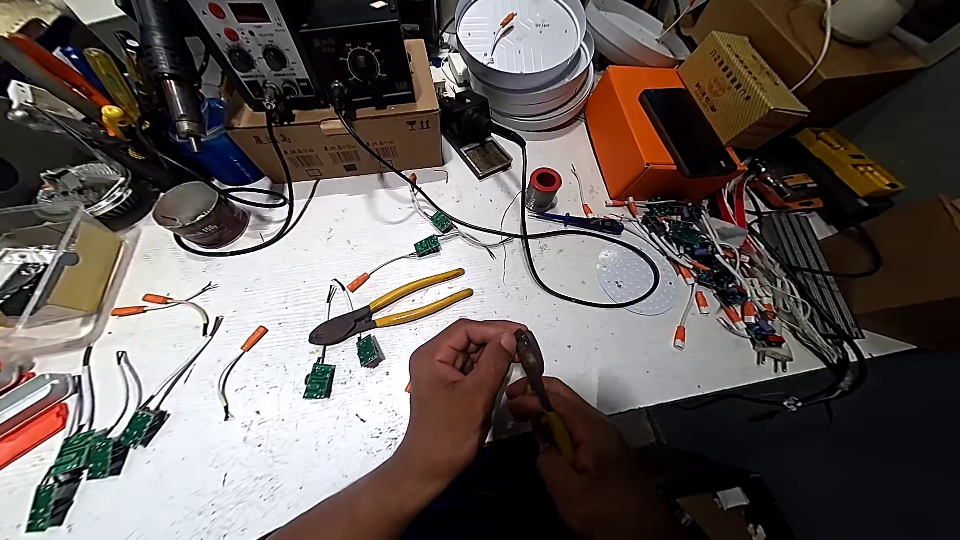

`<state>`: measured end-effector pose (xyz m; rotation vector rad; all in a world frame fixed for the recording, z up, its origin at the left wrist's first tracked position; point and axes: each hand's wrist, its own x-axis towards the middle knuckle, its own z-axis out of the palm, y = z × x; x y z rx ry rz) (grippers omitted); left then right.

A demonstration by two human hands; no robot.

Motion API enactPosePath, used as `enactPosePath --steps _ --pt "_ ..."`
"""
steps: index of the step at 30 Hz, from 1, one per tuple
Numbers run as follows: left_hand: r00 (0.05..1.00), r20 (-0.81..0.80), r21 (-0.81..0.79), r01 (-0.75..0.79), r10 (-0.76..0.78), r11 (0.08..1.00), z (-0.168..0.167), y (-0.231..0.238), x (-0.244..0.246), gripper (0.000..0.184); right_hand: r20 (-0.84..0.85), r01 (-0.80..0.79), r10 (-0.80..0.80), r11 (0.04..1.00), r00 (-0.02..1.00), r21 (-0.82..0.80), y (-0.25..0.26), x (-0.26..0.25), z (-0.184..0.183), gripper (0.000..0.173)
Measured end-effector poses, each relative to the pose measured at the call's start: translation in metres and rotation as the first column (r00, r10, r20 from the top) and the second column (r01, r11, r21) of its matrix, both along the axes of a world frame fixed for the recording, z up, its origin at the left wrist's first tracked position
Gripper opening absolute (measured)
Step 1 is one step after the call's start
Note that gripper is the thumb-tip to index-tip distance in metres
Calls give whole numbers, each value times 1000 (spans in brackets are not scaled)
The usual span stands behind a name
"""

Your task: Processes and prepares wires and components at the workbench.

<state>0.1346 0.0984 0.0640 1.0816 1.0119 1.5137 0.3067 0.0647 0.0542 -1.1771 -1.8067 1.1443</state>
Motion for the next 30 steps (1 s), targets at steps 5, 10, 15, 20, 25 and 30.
enactPosePath --steps 5,10,15,20,25,30 --pt "1000 2 -9 4 -4 1000 0 1 -1 13 9 -2 2 1000 1000 -6 1 0 1 32" --pt "1000 -3 -9 0 0 1000 0 2 -1 13 25 -6 6 1000 1000 4 1 0 1 34" --pt "1000 -1 -9 2 -2 1000 1 2 -1 12 40 -6 6 1000 999 1 1 1 1 36" --pt "1000 0 -10 6 -6 1000 0 1 -2 13 22 -10 11 1000 1000 -8 1 0 1 34" --pt "1000 2 -6 9 -9 1000 0 1 -2 13 24 -16 16 1000 1000 4 1 1 1 34" --pt "1000 -10 -2 10 -10 1000 0 1 -2 12 14 -5 5 1000 1000 6 0 1 0 32"
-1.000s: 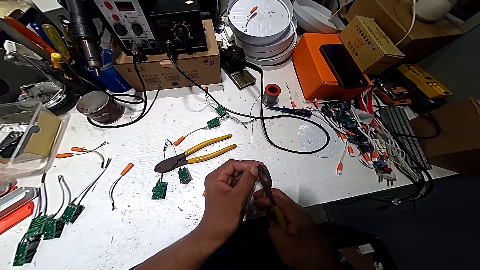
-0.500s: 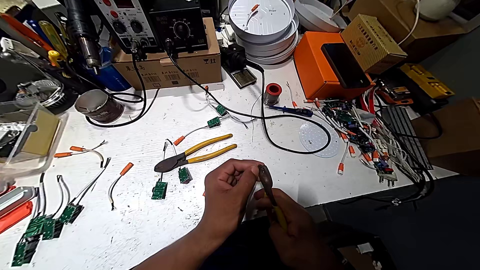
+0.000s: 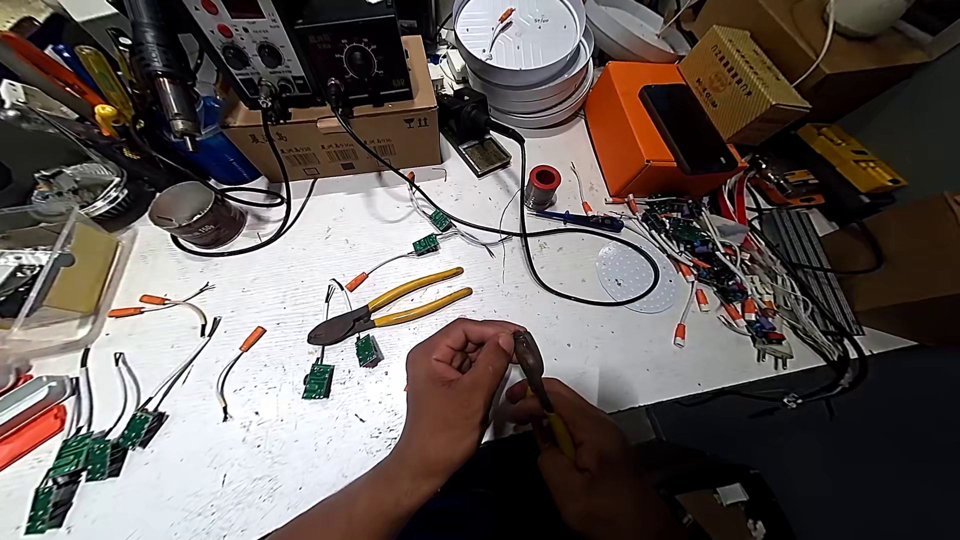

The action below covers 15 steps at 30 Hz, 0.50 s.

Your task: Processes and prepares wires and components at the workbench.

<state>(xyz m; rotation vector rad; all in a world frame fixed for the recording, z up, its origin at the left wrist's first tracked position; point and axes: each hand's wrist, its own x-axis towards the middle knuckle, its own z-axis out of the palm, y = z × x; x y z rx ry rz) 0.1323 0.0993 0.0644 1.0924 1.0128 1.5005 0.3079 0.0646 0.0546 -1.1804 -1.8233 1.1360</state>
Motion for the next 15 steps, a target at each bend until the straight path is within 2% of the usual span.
enactPosePath --steps 15 --pt "1000 -11 6 -1 1 1000 2 0 2 13 15 9 -10 999 1000 38 0 2 -1 29"
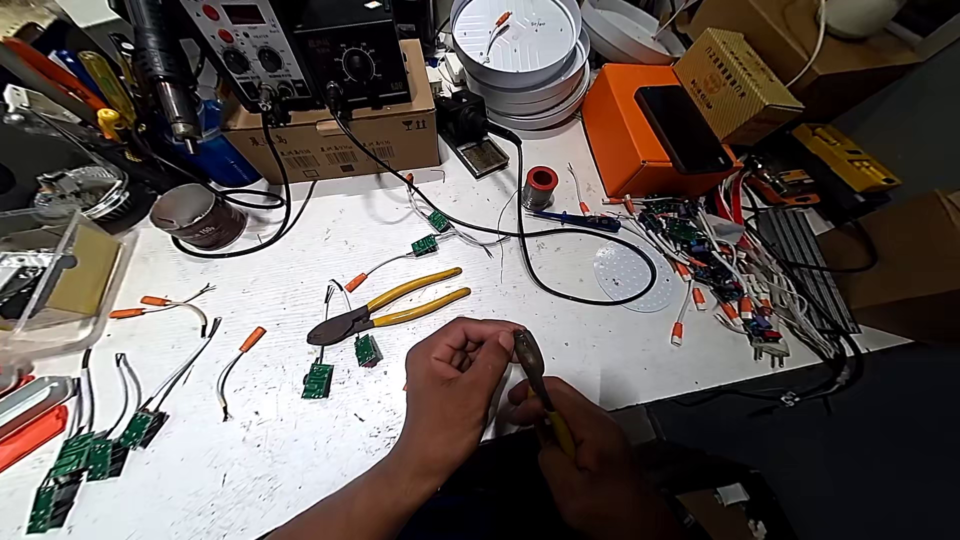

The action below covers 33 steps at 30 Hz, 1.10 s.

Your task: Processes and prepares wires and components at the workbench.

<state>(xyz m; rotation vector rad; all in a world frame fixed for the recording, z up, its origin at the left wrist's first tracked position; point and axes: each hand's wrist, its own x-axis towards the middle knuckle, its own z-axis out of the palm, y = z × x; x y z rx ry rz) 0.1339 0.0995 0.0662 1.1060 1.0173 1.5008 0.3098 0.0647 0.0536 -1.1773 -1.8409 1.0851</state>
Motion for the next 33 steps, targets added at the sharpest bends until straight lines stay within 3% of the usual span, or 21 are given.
enactPosePath --steps 19,33 --pt "1000 4 14 4 -4 1000 0 1 0 12 21 10 -9 1000 1000 -13 0 0 0 35" --pt "1000 13 14 13 -14 1000 -1 0 -2 12 -19 3 -2 1000 1000 23 1 -1 -3 22"
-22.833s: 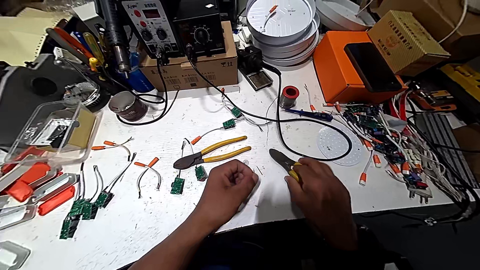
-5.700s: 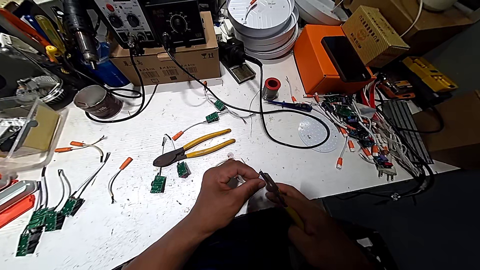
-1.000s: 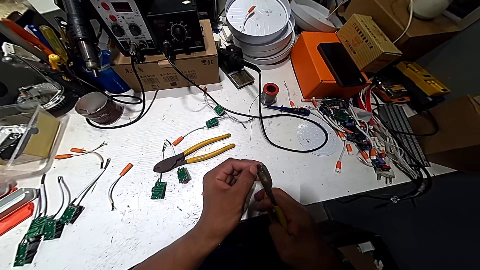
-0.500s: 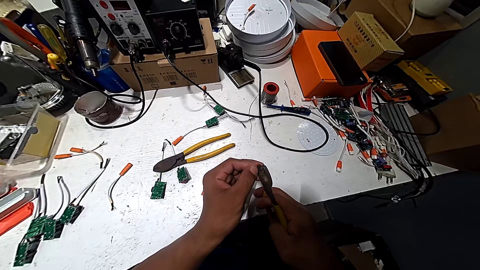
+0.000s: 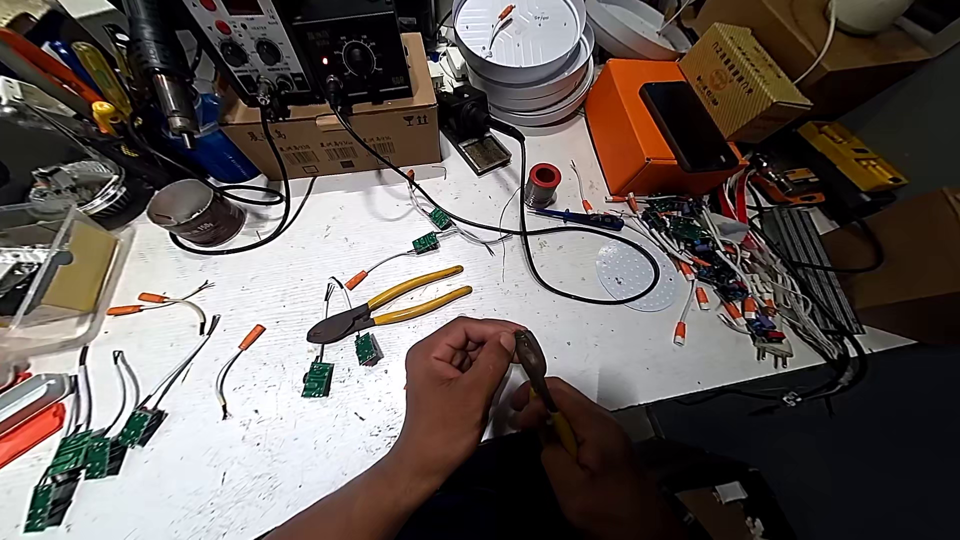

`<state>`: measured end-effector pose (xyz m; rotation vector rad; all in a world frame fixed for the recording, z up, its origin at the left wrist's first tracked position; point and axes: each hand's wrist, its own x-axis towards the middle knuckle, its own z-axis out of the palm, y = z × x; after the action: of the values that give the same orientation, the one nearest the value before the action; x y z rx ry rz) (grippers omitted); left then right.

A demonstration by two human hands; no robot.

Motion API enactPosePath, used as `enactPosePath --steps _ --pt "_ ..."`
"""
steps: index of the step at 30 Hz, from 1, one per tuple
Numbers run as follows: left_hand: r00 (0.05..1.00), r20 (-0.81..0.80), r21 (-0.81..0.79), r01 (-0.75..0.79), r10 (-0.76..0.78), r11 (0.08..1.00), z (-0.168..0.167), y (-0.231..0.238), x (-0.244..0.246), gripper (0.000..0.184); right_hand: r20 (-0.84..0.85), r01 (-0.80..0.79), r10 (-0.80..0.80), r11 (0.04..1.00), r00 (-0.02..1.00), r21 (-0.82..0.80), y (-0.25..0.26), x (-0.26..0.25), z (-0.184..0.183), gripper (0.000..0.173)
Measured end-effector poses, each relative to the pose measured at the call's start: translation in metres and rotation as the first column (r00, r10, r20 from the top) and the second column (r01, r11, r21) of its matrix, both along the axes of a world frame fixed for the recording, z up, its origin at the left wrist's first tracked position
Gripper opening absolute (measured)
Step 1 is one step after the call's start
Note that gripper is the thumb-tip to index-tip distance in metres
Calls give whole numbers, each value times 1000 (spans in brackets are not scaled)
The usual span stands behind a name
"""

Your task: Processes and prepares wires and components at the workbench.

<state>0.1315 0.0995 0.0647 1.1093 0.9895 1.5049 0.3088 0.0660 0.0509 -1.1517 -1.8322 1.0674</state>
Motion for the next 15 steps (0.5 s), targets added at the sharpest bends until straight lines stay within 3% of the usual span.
enactPosePath --steps 4,9,12,15 --pt "1000 11 9 8 -8 1000 1 -1 0 12 -60 1 1 1000 998 30 -1 -1 -3 17" --pt "999 39 -25 34 -33 999 -3 -1 -3 14 -72 1 0 1000 997 14 4 7 0 31" --pt "996 84 -102 36 -28 994 -6 -1 -7 15 198 117 -128 991 972 65 11 18 1 32" --pt "986 163 -148 64 -39 987 -8 -1 -10 14 510 186 -291 951 809 246 19 23 -1 23"
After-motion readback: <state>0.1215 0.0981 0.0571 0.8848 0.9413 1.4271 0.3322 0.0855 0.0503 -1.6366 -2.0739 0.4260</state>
